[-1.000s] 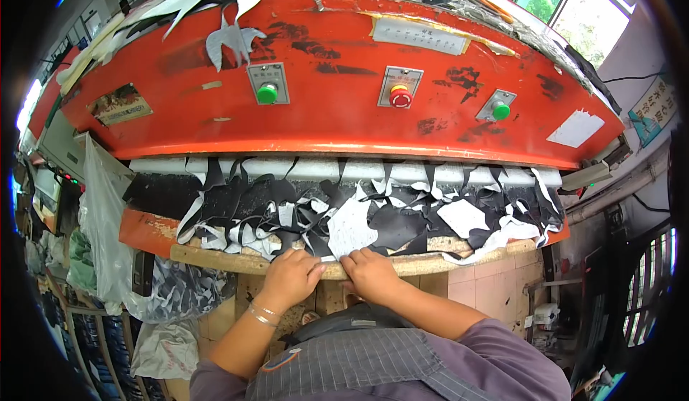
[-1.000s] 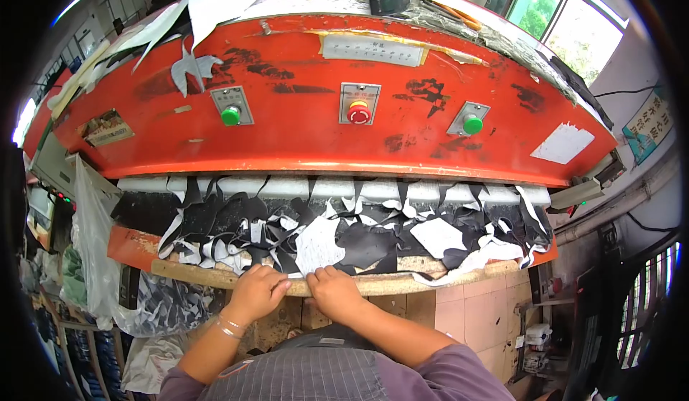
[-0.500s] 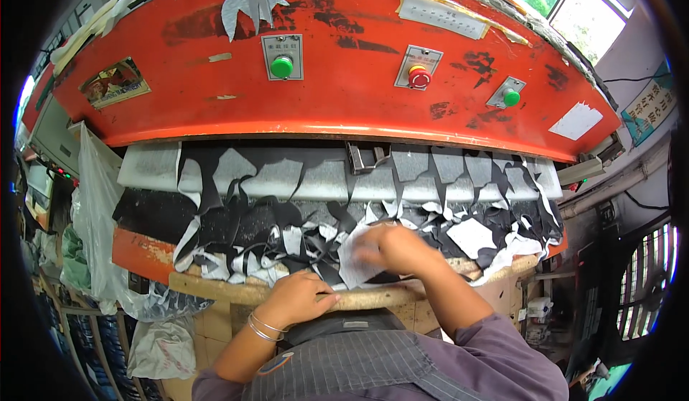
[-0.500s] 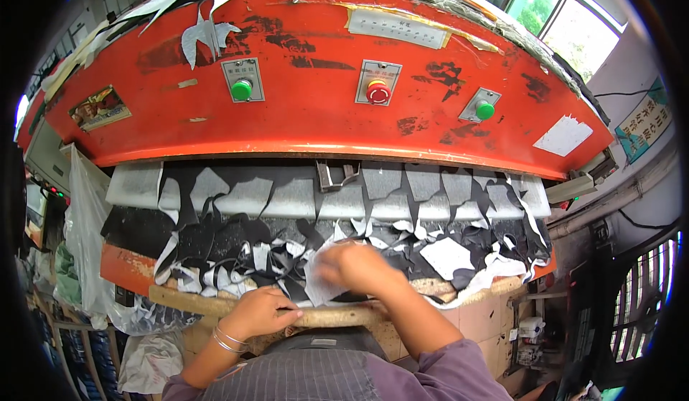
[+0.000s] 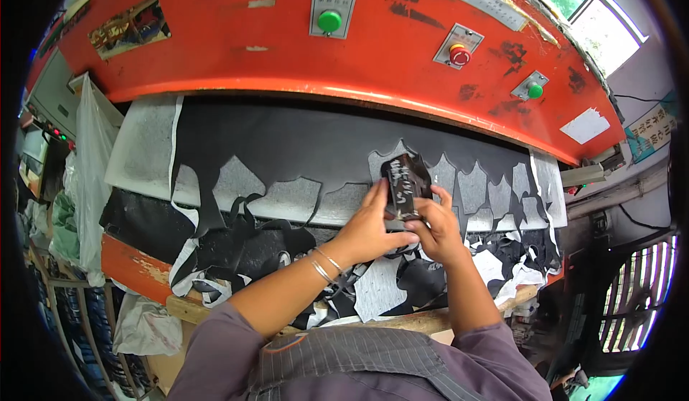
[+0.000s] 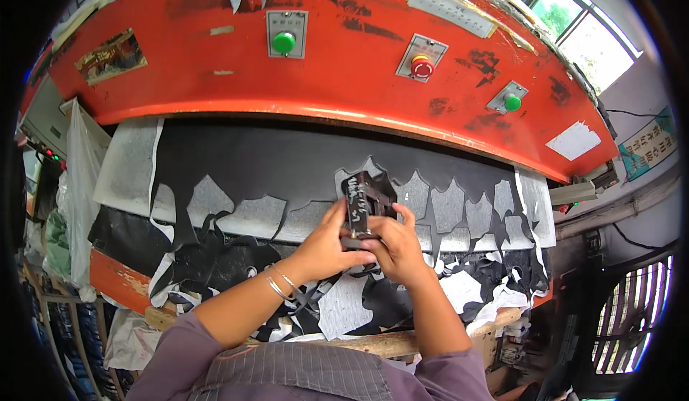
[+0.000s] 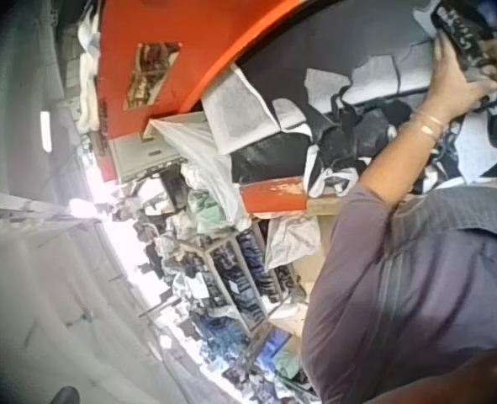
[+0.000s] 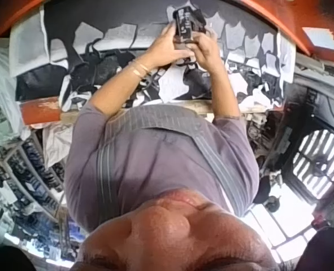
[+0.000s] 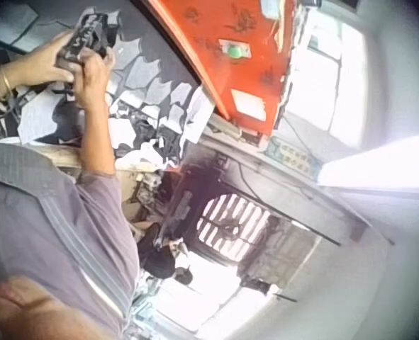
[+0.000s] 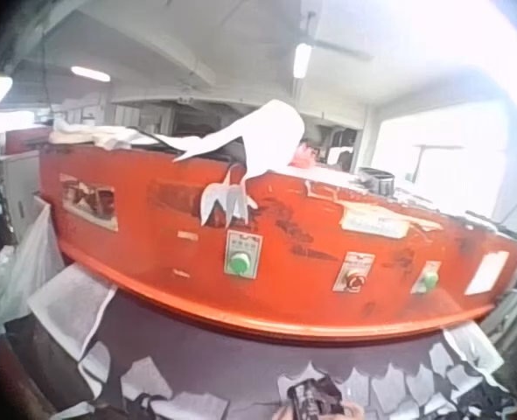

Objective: Cutting shapes out of synthetic leather using an industrial hydraulic clicker press and a metal die.

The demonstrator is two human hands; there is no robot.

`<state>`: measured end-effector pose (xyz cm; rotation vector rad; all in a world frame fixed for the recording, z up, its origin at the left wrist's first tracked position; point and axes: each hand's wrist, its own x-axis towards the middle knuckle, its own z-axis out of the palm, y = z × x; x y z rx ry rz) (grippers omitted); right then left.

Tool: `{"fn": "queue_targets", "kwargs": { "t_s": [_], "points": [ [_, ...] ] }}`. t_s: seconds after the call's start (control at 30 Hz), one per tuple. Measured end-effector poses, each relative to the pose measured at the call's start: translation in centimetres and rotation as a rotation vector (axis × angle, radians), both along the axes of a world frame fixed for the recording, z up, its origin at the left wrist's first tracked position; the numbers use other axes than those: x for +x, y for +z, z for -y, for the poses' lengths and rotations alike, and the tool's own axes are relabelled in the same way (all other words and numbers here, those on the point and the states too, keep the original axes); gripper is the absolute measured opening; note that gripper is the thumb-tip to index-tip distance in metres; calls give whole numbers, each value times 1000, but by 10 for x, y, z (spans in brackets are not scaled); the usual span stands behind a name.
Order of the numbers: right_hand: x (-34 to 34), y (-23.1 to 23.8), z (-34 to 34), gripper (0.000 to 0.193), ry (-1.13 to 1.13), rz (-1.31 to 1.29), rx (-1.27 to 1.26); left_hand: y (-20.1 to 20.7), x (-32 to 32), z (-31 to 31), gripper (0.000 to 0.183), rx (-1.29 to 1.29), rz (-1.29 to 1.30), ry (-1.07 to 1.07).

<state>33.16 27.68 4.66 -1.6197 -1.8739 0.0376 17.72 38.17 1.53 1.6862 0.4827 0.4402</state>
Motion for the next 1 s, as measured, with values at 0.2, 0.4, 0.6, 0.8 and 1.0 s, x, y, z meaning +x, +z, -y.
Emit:
{"fn": "queue_targets", "kwargs": {
  "t_s": [0.2,0.4,0.6,0.8,1.0],
  "points": [
    [-26,4,27,13,47,-434,-89,-15,-8,1,124,75,81,70],
    [-49,40,-13,23,118,21,-60,-29,-63,16,48,101,-350,-119],
    [-42,-21,-103,18,99,309,-22,24,-90,2,52,288,-282,26],
    [-41,-29,-116,42,47,299,92,-8,-95,-63,57,432,-303,340],
    [-27,-55,-93,101,-400,-89,-167,-43,-63,-89,73,751,-219,411]
  ]
}}
